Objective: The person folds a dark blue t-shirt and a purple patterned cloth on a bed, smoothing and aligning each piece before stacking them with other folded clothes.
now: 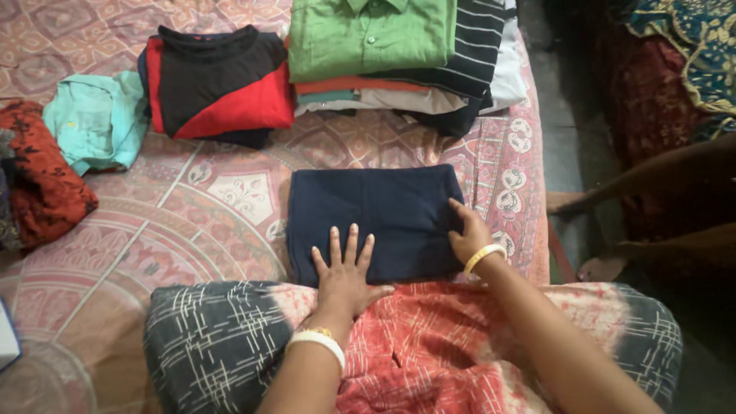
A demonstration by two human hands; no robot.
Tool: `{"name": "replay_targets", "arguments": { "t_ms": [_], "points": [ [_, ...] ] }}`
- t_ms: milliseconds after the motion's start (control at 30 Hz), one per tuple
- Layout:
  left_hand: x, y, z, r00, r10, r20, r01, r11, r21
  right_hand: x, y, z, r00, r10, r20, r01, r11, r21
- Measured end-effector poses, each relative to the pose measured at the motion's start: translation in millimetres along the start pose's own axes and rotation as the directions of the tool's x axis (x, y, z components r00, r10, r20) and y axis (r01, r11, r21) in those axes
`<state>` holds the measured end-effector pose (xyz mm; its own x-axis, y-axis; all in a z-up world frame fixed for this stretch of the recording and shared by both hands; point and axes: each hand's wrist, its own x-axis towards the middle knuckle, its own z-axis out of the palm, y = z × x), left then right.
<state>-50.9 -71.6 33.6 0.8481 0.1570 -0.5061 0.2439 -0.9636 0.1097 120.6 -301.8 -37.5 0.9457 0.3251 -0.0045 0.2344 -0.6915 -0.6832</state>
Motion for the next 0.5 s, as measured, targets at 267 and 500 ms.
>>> {"name": "replay_targets", "arguments": {
  "t_ms": [267,500],
  "points": [
    [-16.1,-39.8,-2.1,0.952,-0.118,0.283,0.112,0.993,0.037,3.2,-16.2,0.9,1.0,0.006,0.003,-0.005,0.981,-0.195],
    [-14.2,-77.3,21.0,0.917,-0.287,-0.278,0.167,0.907,-0.388,-24.8,-56.8,12.5,0.936,-0.309,-0.167,0.158,0.794,-0.587]
  ]
}}
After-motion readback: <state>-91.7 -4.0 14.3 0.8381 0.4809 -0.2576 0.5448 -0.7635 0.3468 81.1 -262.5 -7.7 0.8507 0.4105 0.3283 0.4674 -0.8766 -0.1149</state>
